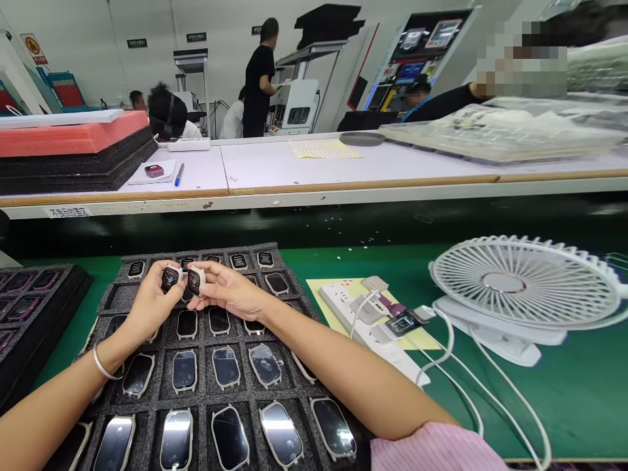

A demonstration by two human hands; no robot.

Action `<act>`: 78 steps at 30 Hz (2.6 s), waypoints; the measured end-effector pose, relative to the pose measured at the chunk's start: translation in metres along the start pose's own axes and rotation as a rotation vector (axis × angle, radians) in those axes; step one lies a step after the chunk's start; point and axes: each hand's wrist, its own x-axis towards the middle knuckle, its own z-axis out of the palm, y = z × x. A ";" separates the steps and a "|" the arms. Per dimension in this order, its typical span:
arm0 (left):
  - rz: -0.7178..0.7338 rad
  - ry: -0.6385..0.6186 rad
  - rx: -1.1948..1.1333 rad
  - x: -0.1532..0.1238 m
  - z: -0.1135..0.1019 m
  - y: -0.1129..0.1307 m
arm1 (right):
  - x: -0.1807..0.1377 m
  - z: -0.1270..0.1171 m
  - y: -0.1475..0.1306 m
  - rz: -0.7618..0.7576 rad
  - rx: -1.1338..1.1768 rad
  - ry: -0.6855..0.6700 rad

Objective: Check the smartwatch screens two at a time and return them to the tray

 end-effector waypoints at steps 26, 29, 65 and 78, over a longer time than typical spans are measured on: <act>-0.010 -0.024 -0.003 -0.001 -0.001 0.002 | 0.000 -0.002 0.003 -0.023 0.013 -0.017; -0.014 -0.030 0.001 -0.002 -0.001 0.004 | 0.000 -0.003 0.003 -0.029 0.017 -0.029; -0.026 -0.037 0.003 -0.002 0.000 0.005 | -0.003 -0.002 0.002 -0.019 0.000 -0.042; -0.034 -0.047 -0.020 -0.003 0.000 0.003 | -0.002 -0.001 0.002 -0.023 -0.010 -0.031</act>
